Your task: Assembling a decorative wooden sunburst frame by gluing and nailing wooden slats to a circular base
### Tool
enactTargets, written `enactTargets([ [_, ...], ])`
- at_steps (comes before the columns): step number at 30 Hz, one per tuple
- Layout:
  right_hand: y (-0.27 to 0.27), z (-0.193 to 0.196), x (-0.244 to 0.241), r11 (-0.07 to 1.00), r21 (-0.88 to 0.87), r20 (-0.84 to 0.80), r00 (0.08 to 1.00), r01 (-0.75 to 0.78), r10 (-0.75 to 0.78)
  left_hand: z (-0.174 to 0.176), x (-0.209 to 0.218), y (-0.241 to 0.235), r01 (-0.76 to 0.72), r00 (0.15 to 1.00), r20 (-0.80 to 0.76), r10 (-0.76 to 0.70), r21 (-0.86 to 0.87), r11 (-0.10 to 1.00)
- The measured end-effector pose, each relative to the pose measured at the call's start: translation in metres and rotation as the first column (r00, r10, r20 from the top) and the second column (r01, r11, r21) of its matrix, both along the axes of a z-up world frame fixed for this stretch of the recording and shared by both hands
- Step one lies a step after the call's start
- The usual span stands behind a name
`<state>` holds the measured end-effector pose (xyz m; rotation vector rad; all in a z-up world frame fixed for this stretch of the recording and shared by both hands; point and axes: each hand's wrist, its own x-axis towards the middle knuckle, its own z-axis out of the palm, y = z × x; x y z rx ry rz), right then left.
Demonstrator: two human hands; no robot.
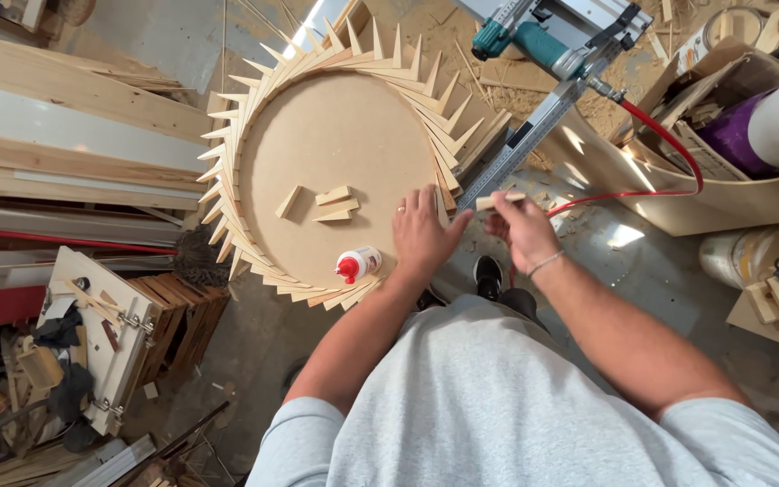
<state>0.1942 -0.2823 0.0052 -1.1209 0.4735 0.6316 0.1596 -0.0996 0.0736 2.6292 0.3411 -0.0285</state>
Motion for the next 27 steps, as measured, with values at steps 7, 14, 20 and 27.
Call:
enactTargets([
  [7, 0.003, -0.038, 0.036, 0.999, 0.008, 0.038, 0.999, -0.04, 0.039, -0.047, 0.009, -0.008, -0.132, 0.987, -0.085, 0.134, 0.02, 0.991],
  [14, 0.013, -0.068, 0.024, 0.995, -0.003, 0.053, 0.994, -0.096, 0.096, -0.052, -0.023, -0.006, -0.097, 0.991, -0.091, 0.1, 0.036, 0.995],
  [20, 0.022, -0.065, 0.017, 0.995, -0.046, 0.059, 0.994, -0.092, 0.095, -0.054, -0.029, -0.001, -0.068, 0.992, -0.099, 0.071, 0.036, 0.997],
  [27, 0.031, -0.074, 0.015, 0.998, -0.066, 0.101, 0.995, -0.011, 0.017, -0.061, -0.026, 0.005, -0.023, 0.992, -0.121, 0.028, 0.043, 0.999],
])
